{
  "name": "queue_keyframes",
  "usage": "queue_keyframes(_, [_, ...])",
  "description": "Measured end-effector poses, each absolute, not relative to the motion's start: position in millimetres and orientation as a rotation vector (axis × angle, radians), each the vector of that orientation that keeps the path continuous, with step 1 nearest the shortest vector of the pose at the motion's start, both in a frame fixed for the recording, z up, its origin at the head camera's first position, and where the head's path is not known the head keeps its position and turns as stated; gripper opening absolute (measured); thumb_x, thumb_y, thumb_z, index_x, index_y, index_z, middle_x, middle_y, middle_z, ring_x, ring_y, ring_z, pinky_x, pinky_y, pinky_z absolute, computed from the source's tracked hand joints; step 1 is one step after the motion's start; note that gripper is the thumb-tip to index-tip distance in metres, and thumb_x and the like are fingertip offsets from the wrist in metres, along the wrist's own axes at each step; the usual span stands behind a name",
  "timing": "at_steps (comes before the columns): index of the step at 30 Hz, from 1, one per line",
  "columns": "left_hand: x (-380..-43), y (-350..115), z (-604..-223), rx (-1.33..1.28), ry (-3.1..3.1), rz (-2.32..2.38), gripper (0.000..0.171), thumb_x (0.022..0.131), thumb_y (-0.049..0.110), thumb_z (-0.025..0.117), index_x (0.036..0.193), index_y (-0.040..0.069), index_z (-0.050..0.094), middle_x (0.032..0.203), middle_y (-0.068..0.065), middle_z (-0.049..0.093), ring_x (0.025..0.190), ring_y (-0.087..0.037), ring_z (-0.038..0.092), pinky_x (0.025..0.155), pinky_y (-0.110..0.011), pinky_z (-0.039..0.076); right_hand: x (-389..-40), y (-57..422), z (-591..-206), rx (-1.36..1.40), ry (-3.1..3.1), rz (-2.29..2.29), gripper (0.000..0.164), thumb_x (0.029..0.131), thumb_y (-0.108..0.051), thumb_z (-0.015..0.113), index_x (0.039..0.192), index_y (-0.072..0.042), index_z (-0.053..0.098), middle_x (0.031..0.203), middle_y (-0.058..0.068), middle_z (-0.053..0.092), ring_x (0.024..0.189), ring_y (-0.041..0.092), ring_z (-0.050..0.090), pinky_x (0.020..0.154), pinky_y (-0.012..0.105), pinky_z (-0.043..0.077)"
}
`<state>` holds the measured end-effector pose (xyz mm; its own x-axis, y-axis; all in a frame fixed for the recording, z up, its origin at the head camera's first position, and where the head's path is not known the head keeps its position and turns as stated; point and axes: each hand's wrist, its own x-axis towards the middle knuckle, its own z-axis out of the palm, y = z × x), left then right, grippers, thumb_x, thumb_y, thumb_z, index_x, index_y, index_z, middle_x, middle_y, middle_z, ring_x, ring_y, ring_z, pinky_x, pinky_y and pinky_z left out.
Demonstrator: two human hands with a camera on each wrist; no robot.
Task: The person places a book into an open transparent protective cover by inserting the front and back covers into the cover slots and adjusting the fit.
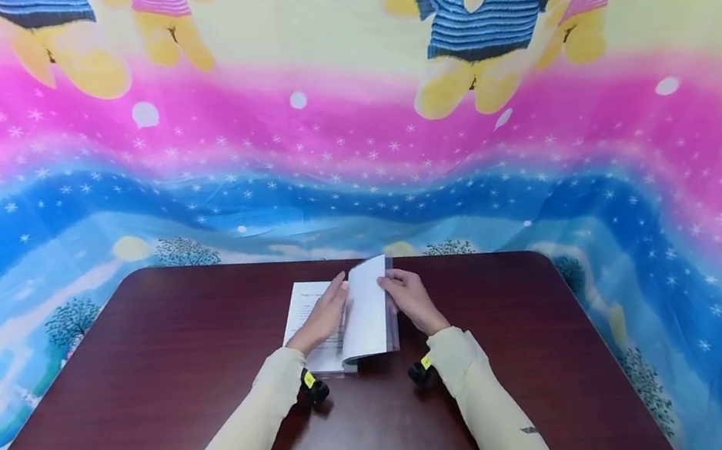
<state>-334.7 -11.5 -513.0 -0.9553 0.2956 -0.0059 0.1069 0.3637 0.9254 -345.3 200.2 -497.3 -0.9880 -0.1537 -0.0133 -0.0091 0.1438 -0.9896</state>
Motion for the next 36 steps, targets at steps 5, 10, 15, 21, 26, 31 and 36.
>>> queue_keyframes(5, [-335, -23, -510, 0.341, 2.443, 1.701, 0.068, 0.109, 0.054, 0.024, 0.157, 0.008, 0.039, 0.162, -0.013, 0.037, 0.151, -0.034, 0.031, 0.124, -0.051, 0.024, -347, 190, -490, -0.304, 2.192, -1.961, 0.056, 0.106, -0.045, 0.051, 0.144, -0.003, 0.054, 0.113, 0.011, 0.069, 0.09, 0.014, 0.068, 0.074, 0.032, 0.059])
queue_keyframes(10, [-334, -39, -503, 0.365, 2.472, 1.739, 0.071, 0.11, 0.054, 0.02, 0.146, 0.003, 0.055, 0.154, -0.018, 0.048, 0.145, -0.037, 0.04, 0.12, -0.052, 0.031, -347, 175, -484, -0.487, 2.089, -1.89, 0.076, 0.105, -0.062, 0.037, 0.151, -0.003, 0.046, 0.139, 0.024, 0.059, 0.119, 0.039, 0.062, 0.092, 0.043, 0.058])
queue_keyframes(15, [-332, -55, -499, 0.327, 2.395, 1.85, 0.074, 0.109, 0.056, 0.025, 0.151, -0.002, 0.046, 0.153, -0.022, 0.047, 0.142, -0.038, 0.044, 0.116, -0.052, 0.039, -344, 161, -488, -0.611, 2.13, -1.756, 0.078, 0.106, -0.061, 0.033, 0.155, -0.002, 0.039, 0.148, 0.023, 0.054, 0.136, 0.042, 0.051, 0.112, 0.057, 0.042])
queue_keyframes(21, [-326, -73, -496, 0.337, 2.33, 1.925, 0.067, 0.111, 0.048, 0.03, 0.15, -0.004, 0.045, 0.148, -0.025, 0.051, 0.136, -0.04, 0.051, 0.11, -0.052, 0.045, -336, 149, -497, -0.577, 2.228, -1.597, 0.06, 0.11, -0.044, 0.037, 0.156, -0.005, 0.04, 0.153, 0.018, 0.05, 0.14, 0.038, 0.048, 0.116, 0.061, 0.034])
queue_keyframes(26, [-323, -86, -494, 0.352, 2.368, 1.915, 0.054, 0.11, 0.038, 0.042, 0.15, 0.002, 0.048, 0.141, -0.024, 0.059, 0.117, -0.037, 0.065, 0.098, -0.05, 0.055, -331, 146, -499, -0.539, 2.303, -1.481, 0.064, 0.105, -0.05, 0.049, 0.156, -0.011, 0.042, 0.152, 0.014, 0.051, 0.136, 0.032, 0.053, 0.114, 0.057, 0.04])
queue_keyframes(31, [-323, -98, -492, 0.383, 2.447, 1.918, 0.043, 0.107, 0.017, 0.05, 0.148, 0.002, 0.051, 0.128, -0.026, 0.067, 0.102, -0.035, 0.072, 0.086, -0.049, 0.06, -331, 145, -503, -0.593, 2.38, -1.309, 0.07, 0.101, -0.049, 0.058, 0.159, -0.017, 0.036, 0.16, 0.009, 0.042, 0.145, 0.031, 0.043, 0.115, 0.055, 0.039])
queue_keyframes(36, [-323, -112, -494, 0.351, 2.563, 1.85, 0.044, 0.103, 0.005, 0.055, 0.146, -0.003, 0.052, 0.127, -0.025, 0.068, 0.108, -0.036, 0.071, 0.083, -0.041, 0.062, -328, 144, -510, -0.683, 2.424, -1.125, 0.079, 0.099, -0.045, 0.065, 0.162, -0.016, 0.028, 0.166, 0.009, 0.03, 0.152, 0.028, 0.03, 0.119, 0.051, 0.035])
